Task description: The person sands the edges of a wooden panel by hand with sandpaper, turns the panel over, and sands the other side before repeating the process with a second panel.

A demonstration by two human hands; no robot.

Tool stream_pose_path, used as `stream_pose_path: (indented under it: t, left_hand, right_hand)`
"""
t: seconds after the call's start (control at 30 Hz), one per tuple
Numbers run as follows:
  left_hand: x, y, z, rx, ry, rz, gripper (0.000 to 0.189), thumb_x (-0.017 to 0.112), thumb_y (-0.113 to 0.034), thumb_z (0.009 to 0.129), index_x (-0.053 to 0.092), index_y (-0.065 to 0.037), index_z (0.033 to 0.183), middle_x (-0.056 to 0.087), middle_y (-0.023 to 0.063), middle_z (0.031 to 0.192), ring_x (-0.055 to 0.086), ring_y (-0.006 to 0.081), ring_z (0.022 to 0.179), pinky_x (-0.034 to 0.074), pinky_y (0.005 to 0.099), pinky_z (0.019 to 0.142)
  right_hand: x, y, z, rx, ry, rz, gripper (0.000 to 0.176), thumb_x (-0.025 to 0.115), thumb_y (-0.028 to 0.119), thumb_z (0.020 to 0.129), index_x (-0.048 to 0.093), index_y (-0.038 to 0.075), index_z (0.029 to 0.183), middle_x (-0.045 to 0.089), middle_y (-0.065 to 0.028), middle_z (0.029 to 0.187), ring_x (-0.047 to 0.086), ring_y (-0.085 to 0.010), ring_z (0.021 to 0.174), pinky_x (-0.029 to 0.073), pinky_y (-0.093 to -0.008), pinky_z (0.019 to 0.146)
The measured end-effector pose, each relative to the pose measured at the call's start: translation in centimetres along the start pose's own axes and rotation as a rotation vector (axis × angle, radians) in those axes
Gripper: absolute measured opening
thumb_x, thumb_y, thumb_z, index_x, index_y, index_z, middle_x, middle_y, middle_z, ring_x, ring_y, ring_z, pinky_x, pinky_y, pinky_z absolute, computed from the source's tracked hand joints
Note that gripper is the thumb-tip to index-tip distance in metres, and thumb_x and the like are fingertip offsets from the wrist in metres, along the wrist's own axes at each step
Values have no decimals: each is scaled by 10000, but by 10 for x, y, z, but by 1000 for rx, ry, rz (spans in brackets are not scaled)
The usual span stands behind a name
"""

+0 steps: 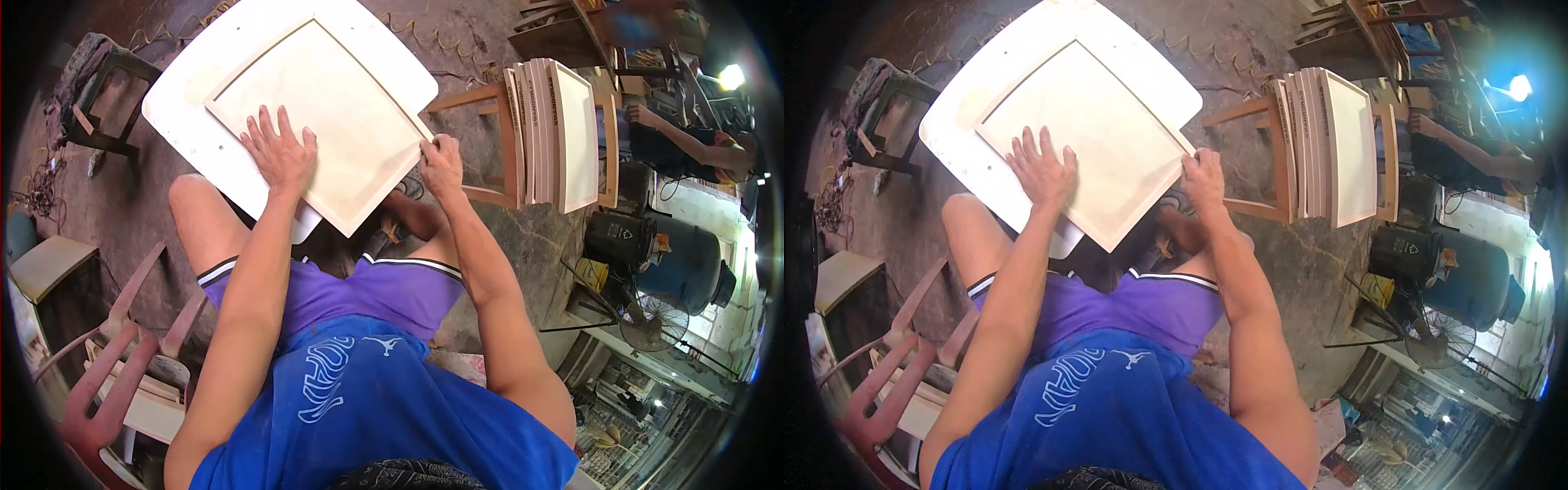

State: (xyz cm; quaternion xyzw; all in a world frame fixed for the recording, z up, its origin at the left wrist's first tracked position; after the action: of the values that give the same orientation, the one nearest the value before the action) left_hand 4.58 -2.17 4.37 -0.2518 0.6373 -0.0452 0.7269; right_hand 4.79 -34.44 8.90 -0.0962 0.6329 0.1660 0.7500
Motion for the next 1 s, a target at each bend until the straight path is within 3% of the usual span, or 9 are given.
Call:
stream_pose_path:
  t: [0.17, 0.37, 0.43, 0.6, 0.77, 0.83, 1.0]
  left_hand:
    - [-1, -2, 2, -17, 6, 27, 714, 565, -449, 953, 459, -68, 1547, 278, 204, 1667, 151, 436, 1571, 40, 603, 1281]
    - [1, -1, 3, -47, 50, 71, 717, 559, -458, 954, 450, -81, 1554, 275, 194, 1664, 140, 423, 1577, 34, 595, 1284]
    - [2, 0, 3, -25, 3, 67, 713, 581, -450, 945, 462, -85, 1546, 301, 201, 1649, 174, 433, 1563, 62, 605, 1278]
    - [-2, -1, 1, -10, -35, 61, 707, 601, -436, 936, 471, -88, 1538, 323, 210, 1637, 210, 443, 1548, 90, 614, 1272]
    - [0, -4, 2, -7, -36, 88, 710, 593, -445, 936, 468, -85, 1535, 326, 214, 1632, 216, 443, 1545, 100, 605, 1274]
    - [-1, -6, 1, -6, -25, 94, 709, 590, -446, 937, 468, -84, 1535, 326, 216, 1631, 217, 443, 1545, 102, 605, 1274]
    - [-2, -7, 2, -4, 9, 122, 710, 590, -445, 937, 466, -84, 1536, 328, 221, 1631, 221, 444, 1544, 107, 606, 1272]
  right_hand:
    - [-4, -1, 1, -67, 38, 79, 208, 724, 51, 826, 743, 83, 1030, 597, -129, 1032, 589, -344, 991, 526, -442, 847]
    - [-6, 4, -3, 8, -50, 10, 237, 714, 66, 841, 725, 76, 1078, 605, -114, 1025, 584, -337, 979, 511, -442, 842]
    - [-11, 9, -5, -150, 2, -10, 253, 711, 97, 851, 724, 89, 1103, 607, -100, 1039, 582, -326, 984, 499, -442, 818]
    - [-2, 2, 1, -11, -24, -58, 272, 716, 89, 819, 732, 102, 1091, 596, -95, 1043, 577, -306, 977, 488, -446, 800]
    - [-6, 6, -6, -144, -32, 57, 288, 721, 87, 792, 733, 98, 1080, 590, -90, 1002, 576, -315, 956, 488, -437, 782]
    - [-5, -8, 4, -32, -27, -13, 249, 676, 113, 822, 734, 95, 1064, 617, -101, 1015, 590, -316, 945, 479, -450, 786]
    - [-9, 40, -26, -85, 5, 107, 271, 686, 100, 817, 740, 83, 1083, 622, -120, 1018, 596, -325, 952, 490, -455, 803]
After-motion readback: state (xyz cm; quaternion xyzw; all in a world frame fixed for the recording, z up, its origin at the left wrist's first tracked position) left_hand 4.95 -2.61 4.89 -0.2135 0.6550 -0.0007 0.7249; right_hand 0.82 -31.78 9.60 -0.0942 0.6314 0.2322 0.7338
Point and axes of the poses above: each hand's wrist, its own z-axis towards the middle knuckle, its own x-axis out of the palm, y = z × x, the point moved 7 cm from there along z, towards the middle knuckle
